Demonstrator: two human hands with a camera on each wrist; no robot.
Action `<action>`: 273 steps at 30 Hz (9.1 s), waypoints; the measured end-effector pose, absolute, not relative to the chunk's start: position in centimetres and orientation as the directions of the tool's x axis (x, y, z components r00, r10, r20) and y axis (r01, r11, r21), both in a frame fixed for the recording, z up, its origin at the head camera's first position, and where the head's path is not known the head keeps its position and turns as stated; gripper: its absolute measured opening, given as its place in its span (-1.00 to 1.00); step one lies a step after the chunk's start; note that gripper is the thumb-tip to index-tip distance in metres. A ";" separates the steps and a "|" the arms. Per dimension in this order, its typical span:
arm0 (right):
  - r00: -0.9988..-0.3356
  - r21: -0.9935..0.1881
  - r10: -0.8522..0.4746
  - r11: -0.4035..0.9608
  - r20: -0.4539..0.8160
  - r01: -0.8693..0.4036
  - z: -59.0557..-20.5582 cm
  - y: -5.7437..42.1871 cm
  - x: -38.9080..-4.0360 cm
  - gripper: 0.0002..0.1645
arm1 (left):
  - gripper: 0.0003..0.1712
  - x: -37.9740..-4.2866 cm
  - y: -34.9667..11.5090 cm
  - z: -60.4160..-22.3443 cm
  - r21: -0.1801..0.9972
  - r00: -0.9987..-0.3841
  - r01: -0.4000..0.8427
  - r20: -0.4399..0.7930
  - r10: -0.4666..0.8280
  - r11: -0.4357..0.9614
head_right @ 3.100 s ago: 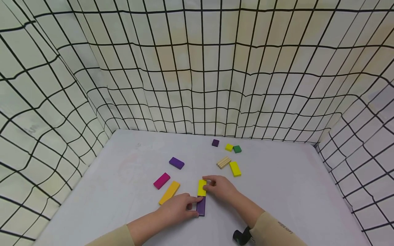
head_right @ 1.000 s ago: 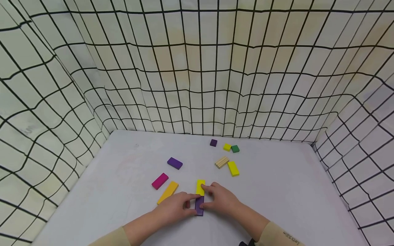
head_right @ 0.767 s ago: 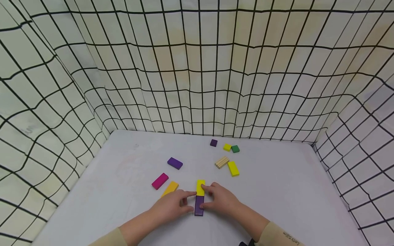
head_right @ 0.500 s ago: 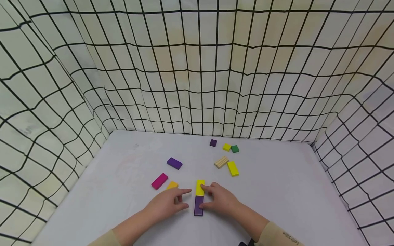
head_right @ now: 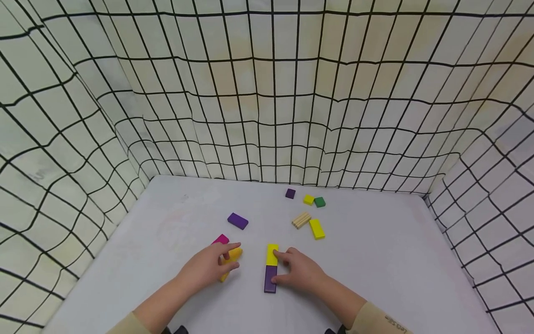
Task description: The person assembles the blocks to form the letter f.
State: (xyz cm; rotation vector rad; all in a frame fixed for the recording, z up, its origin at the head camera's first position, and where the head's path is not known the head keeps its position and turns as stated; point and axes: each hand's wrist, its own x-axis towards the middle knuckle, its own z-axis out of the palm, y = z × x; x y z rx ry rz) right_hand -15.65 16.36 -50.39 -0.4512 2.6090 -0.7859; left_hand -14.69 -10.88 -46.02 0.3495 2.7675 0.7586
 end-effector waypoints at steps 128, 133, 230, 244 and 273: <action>-0.885 -0.590 -0.381 0.791 -0.268 -0.161 -50.2 16.3 -15.3 -0.10 | -0.28 -16.8 -11.9 -47.8 0.643 -0.924 -0.001 -0.293 0.245 0.766; -0.884 -0.591 -0.380 0.791 -0.271 -0.159 -50.4 16.4 -15.4 -0.10 | -0.27 -17.4 -11.2 -48.1 0.670 -0.942 -0.011 -0.256 0.217 0.742; -0.890 -0.592 -0.394 0.782 -0.229 -0.193 -50.9 16.7 -15.6 -0.10 | -0.22 -25.9 -1.9 -49.4 0.678 -0.913 -0.004 -0.303 0.273 0.735; -0.888 -0.592 -0.403 0.779 -0.222 -0.206 -51.0 16.7 -15.6 -0.10 | -0.23 -25.8 -2.0 -49.1 0.686 -0.903 -0.004 -0.315 0.292 0.728; -0.885 -0.598 -0.403 0.777 -0.232 -0.197 -50.7 16.6 -15.5 -0.11 | -0.25 -25.3 -2.7 -48.8 0.680 -0.911 -0.041 -0.327 0.252 0.732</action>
